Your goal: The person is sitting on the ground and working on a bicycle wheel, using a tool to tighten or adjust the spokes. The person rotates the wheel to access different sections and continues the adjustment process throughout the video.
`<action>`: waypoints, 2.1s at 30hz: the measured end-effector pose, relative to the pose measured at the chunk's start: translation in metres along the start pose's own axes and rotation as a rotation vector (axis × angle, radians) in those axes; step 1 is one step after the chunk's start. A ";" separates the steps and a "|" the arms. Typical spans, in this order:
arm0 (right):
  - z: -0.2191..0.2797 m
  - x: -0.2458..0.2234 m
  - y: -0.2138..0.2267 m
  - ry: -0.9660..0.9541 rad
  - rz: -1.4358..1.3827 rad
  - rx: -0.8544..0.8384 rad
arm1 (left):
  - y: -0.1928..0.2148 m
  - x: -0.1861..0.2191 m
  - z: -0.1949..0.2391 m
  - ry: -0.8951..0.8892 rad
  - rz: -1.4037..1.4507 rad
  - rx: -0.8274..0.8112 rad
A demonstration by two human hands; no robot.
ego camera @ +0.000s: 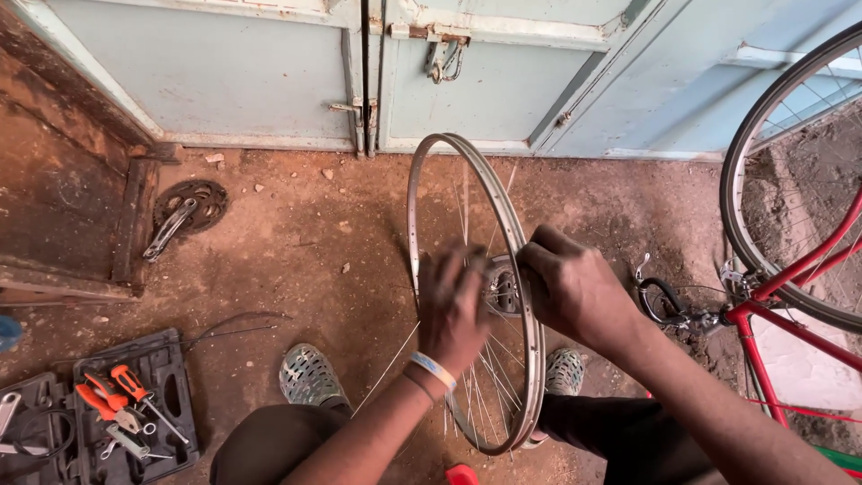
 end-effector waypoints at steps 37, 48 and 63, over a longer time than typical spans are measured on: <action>-0.002 0.011 0.009 -0.393 -0.325 -0.202 | -0.005 0.010 -0.036 0.098 0.675 -0.217; -0.006 -0.016 0.010 -0.097 -0.208 -0.085 | -0.011 -0.004 -0.026 0.105 0.654 -0.234; 0.001 -0.013 0.012 -0.060 0.080 -0.115 | -0.005 0.001 -0.035 0.053 0.624 -0.275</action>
Point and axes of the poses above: each hand's wrist, its own z-axis away from the middle knuckle, its own y-axis out of the back of the hand, x = y × z, the point moved 4 cm from there along -z, towards the middle knuckle, and after that the axes turned 2 degrees about -y, right-handed, at the moved point
